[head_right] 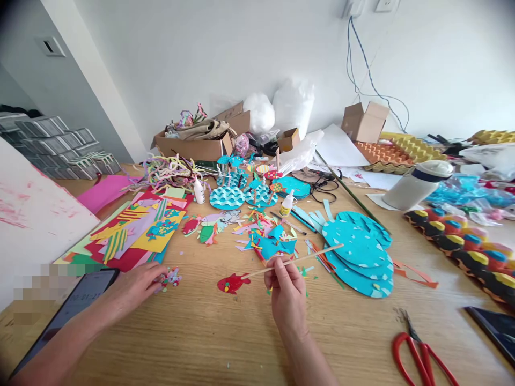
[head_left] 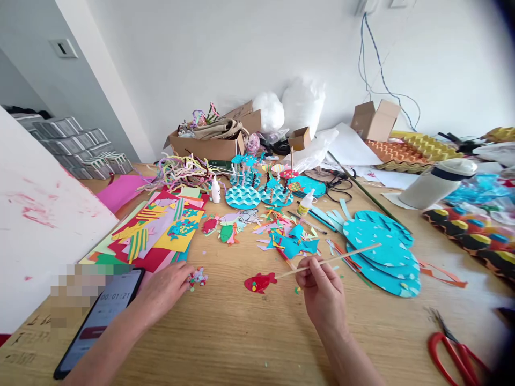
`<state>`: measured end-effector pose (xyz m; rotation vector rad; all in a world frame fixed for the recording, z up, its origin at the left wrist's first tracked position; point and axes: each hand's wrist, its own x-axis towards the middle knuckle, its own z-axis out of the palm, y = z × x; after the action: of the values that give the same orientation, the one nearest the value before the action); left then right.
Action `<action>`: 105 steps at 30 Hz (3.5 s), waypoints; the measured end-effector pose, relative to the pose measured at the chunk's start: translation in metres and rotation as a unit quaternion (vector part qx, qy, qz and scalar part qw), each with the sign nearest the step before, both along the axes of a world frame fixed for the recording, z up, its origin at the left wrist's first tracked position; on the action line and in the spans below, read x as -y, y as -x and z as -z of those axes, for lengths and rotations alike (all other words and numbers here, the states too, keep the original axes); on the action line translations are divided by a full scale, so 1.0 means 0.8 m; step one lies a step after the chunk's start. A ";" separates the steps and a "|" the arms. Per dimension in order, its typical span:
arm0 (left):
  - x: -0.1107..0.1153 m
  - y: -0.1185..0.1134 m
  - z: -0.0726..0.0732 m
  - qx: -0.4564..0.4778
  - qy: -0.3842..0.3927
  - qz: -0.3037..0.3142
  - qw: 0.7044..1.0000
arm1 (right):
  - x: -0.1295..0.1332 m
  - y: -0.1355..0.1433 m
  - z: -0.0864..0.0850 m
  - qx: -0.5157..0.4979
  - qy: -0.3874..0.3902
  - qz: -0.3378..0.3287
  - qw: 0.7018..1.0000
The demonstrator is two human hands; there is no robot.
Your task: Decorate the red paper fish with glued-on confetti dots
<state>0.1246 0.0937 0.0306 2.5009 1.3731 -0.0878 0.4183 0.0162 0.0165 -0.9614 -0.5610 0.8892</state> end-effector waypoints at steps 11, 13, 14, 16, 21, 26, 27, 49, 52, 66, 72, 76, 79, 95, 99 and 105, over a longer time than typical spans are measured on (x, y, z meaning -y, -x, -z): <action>-0.021 0.003 -0.010 -0.043 0.047 -0.024 0.998 | 0.001 -0.004 -0.001 -0.031 -0.021 -0.017 0.999; -0.017 0.000 -0.011 -0.045 0.049 -0.026 0.997 | 0.000 -0.004 -0.001 -0.022 -0.018 -0.015 0.999; -0.015 -0.002 -0.012 -0.044 0.049 -0.024 0.998 | 0.000 -0.004 -0.001 -0.018 -0.016 -0.014 1.000; -0.010 -0.003 -0.011 -0.038 0.042 -0.014 0.998 | 0.000 -0.004 0.000 -0.014 -0.012 -0.015 1.000; -0.006 0.000 0.003 -0.018 0.017 0.013 1.000 | 0.001 -0.004 0.001 -0.016 -0.013 -0.026 0.999; -0.009 0.004 0.011 0.005 0.013 0.025 1.000 | 0.002 -0.002 -0.001 -0.016 -0.004 -0.027 1.000; -0.009 0.004 0.012 0.004 0.015 0.024 1.000 | 0.002 -0.002 -0.001 -0.014 -0.002 -0.025 1.000; -0.019 -0.006 0.003 -0.017 0.009 0.002 1.000 | 0.002 0.000 0.000 -0.035 0.004 -0.058 0.998; -0.018 -0.007 -0.005 -0.023 0.004 -0.006 1.000 | 0.002 0.001 0.000 -0.029 0.011 -0.059 0.998; -0.020 0.002 -0.009 -0.010 0.000 -0.018 1.000 | 0.005 0.001 0.003 0.000 0.013 -0.066 0.998; 0.000 0.024 0.002 0.026 0.032 -0.031 0.999 | 0.005 0.001 0.006 0.024 0.000 -0.062 0.998; 0.004 0.026 0.002 0.001 -0.041 -0.017 0.999 | 0.007 0.002 0.008 0.045 -0.010 -0.068 0.997; -0.002 0.020 0.000 -0.036 -0.057 -0.002 0.998 | 0.007 0.002 0.009 0.060 -0.011 -0.071 0.996; -0.023 0.029 0.020 0.011 -0.006 0.011 1.000 | 0.008 0.002 0.012 0.096 -0.010 -0.083 0.992; -0.025 0.029 0.002 0.042 0.022 -0.051 0.998 | 0.008 0.002 0.013 0.107 -0.009 -0.091 0.990; -0.014 0.003 -0.017 0.223 0.137 -0.112 0.959 | 0.010 0.002 0.017 0.135 0.010 -0.100 0.986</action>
<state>0.1221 0.1047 0.0441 1.9672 1.3290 0.2958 0.4167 0.0084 0.0030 -1.0639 -0.8934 0.9500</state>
